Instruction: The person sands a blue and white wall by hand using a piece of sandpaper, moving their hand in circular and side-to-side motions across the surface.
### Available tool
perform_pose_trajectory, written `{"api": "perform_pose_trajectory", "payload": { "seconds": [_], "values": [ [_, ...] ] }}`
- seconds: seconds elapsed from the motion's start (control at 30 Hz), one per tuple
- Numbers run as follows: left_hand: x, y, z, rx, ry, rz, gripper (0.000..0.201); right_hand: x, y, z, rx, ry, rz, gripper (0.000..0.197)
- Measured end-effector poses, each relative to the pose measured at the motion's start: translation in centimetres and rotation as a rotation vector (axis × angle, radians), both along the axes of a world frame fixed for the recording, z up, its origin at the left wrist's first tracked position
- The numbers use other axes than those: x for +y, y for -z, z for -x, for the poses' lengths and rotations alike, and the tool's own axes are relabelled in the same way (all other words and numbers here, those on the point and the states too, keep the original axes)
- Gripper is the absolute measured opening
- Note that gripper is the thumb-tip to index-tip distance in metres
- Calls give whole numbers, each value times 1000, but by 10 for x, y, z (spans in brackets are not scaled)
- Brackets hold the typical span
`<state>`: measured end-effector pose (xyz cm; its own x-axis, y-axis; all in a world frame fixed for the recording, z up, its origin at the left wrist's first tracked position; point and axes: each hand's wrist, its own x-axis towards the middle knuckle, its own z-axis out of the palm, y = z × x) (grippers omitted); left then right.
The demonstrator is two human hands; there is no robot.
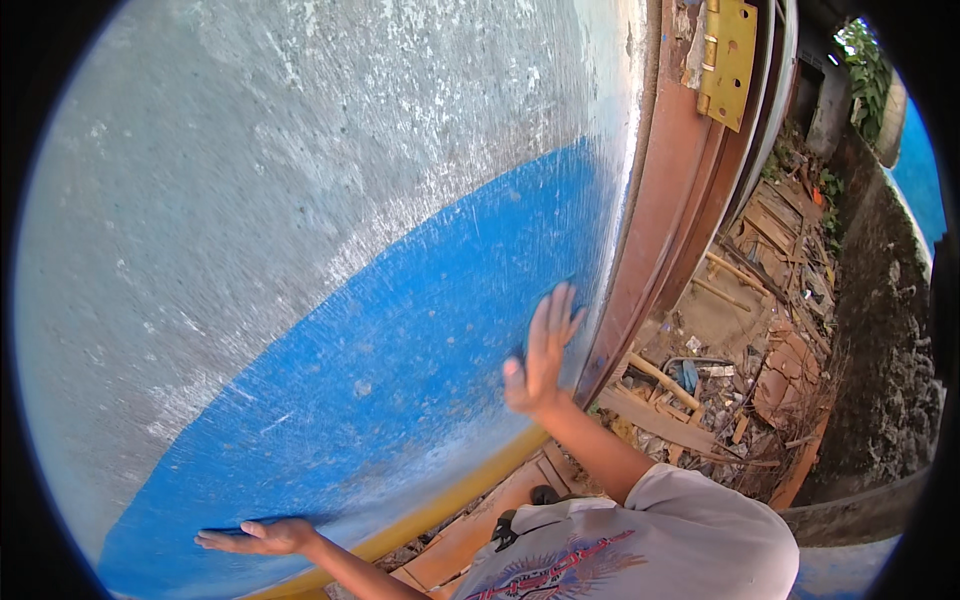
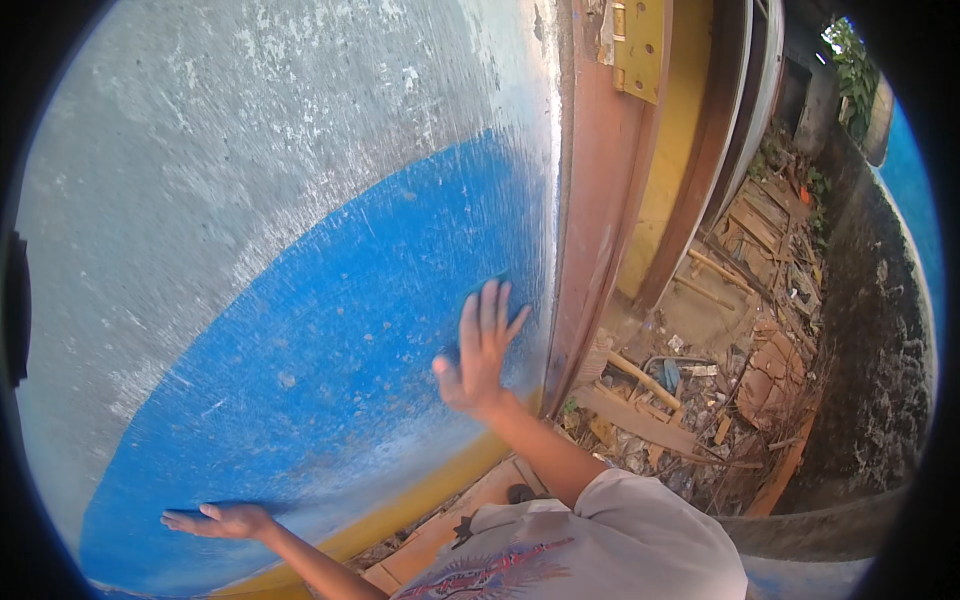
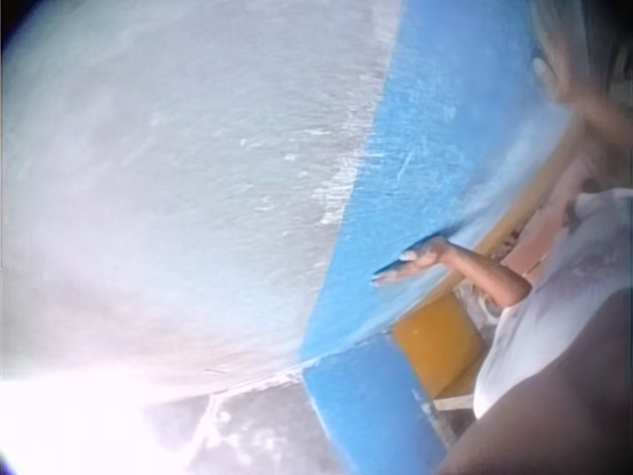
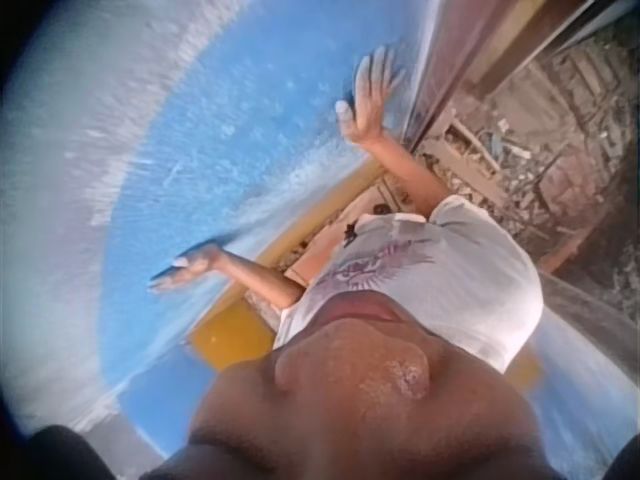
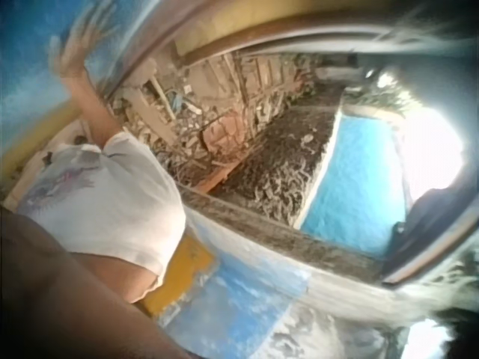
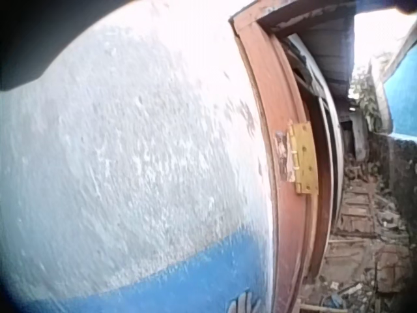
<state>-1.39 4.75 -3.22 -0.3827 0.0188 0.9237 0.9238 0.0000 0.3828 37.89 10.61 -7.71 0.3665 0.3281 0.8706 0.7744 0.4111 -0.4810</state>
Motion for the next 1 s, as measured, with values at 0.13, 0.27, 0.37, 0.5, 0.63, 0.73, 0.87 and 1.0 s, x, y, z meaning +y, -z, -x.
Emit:
{"api": "perform_pose_trajectory", "payload": {
  "seconds": [0.13, 0.27, 0.37, 0.5, 0.63, 0.73, 0.87, 1.0],
  "values": [
    [2, -4, -2, 8, 18, -18, 68, -18, 56, 5, -186, 7, 122, 76],
    [0, -5, -2, 11, 61, -76, 71, 4, 0, -10, 119, -34, 17, 75],
    [0, -4, -2, 5, 45, -79, 71, 4, -37, 5, -93, -76, -69, 73],
    [4, -3, -3, 28, -38, -35, 70, -14, 34, 14, -309, 7, 60, 72],
    [0, -5, -1, 36, -25, -50, 71, 2, -18, -10, -2, 20, 37, 73],
    [0, -3, -1, 9, -22, -49, 70, 10, -80, -7, -89, 1, -73, 74],
    [0, -4, -3, 39, -44, -36, 68, -5, -32, 14, -319, -26, -21, 74],
    [0, -7, -3, 42, -47, -60, 69, 2, -33, -14, -65, 73, 77, 76]
  ]
}}
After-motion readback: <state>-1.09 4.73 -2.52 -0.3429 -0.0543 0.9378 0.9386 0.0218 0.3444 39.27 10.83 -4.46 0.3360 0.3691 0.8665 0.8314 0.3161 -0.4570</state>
